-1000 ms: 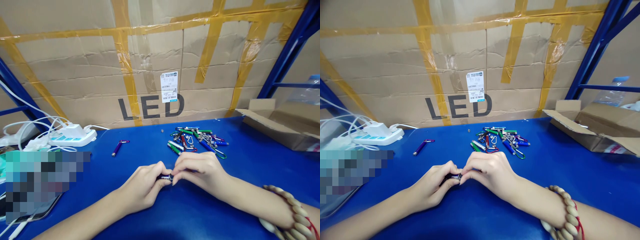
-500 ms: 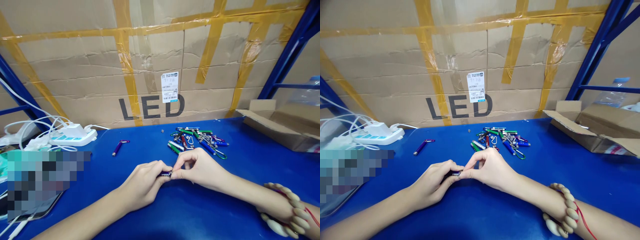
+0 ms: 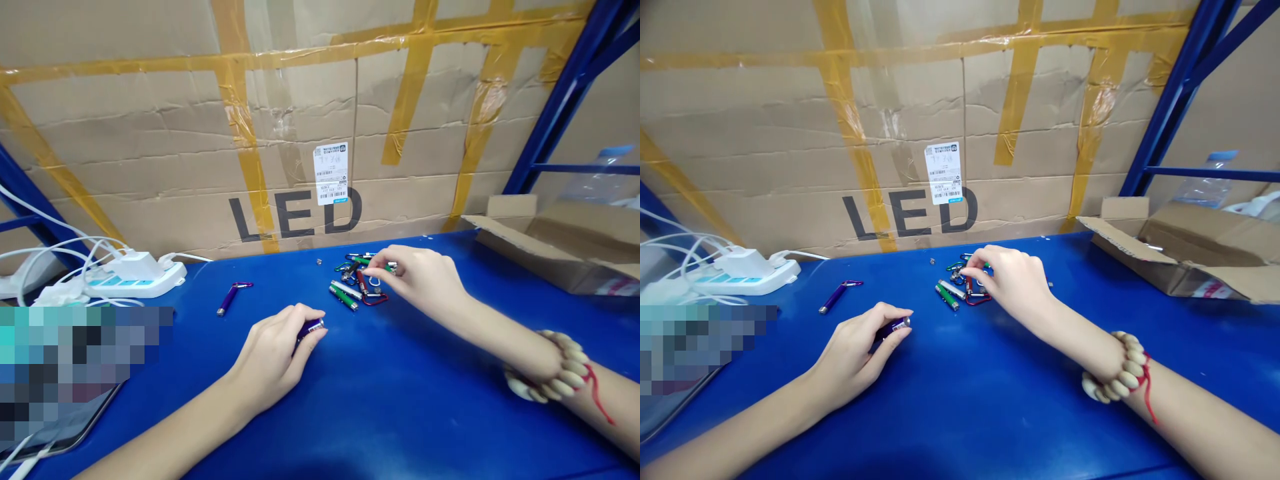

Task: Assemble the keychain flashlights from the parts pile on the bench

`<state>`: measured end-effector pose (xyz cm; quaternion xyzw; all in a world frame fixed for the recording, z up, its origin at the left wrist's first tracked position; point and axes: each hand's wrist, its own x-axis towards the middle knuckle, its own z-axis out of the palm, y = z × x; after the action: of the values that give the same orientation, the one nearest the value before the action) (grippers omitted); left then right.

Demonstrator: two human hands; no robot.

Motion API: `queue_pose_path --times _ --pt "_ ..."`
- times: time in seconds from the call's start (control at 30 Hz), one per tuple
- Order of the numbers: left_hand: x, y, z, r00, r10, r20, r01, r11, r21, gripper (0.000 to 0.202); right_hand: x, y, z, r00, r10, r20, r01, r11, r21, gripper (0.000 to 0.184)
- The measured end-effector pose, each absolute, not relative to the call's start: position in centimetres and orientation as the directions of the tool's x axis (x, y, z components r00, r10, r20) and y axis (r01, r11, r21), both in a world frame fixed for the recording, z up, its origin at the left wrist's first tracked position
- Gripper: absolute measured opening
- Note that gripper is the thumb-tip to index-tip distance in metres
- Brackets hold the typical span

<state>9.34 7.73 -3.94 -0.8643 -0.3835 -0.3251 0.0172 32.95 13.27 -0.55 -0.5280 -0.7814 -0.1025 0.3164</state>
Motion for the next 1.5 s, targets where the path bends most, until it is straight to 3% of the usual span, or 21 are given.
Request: queue_pose_path --times 0.1,0.23,0.3,0.43,0.7,1.0,1.5 --pt "9.3 7.7 -3.9 0.508 0.656 0.558 0.679 -0.704 0.208 0.013 33.7 14.2 -0.8 -0.223 0.863 0.453 0.967 0.255 -0.011 0.014" --pt "9.4 7.7 -3.8 0.506 0.655 0.562 0.679 -0.704 0.208 0.013 33.5 14.4 -1.1 -0.168 0.951 0.261 0.985 0.151 0.083 0.013" --pt "9.3 7.7 -3.8 0.503 0.659 0.559 0.682 -0.700 0.212 0.013 33.4 14.3 -1.2 -0.173 0.955 0.242 0.983 0.151 0.107 0.010" --pt "9.3 7.7 -3.8 0.497 0.661 0.562 0.681 -0.698 0.219 0.013 33.6 14.4 -1.3 -0.206 0.918 0.339 0.977 0.171 0.130 0.011" --pt "9.5 7.8 -3.8 0.502 0.674 0.542 0.682 -0.694 0.230 0.013 33.5 14.7 -1.5 -0.263 0.897 0.354 0.958 0.287 -0.015 0.009" --pt "9.5 7.6 -3.8 0.505 0.676 0.536 0.677 -0.696 0.239 0.015 33.6 15.3 -2.4 -0.348 0.884 0.314 0.919 0.387 -0.071 0.007" --pt "9.6 7.5 -3.7 0.515 0.664 0.542 0.667 -0.708 0.233 0.017 33.4 15.3 -2.4 -0.265 0.919 0.292 0.945 0.308 -0.110 0.019"
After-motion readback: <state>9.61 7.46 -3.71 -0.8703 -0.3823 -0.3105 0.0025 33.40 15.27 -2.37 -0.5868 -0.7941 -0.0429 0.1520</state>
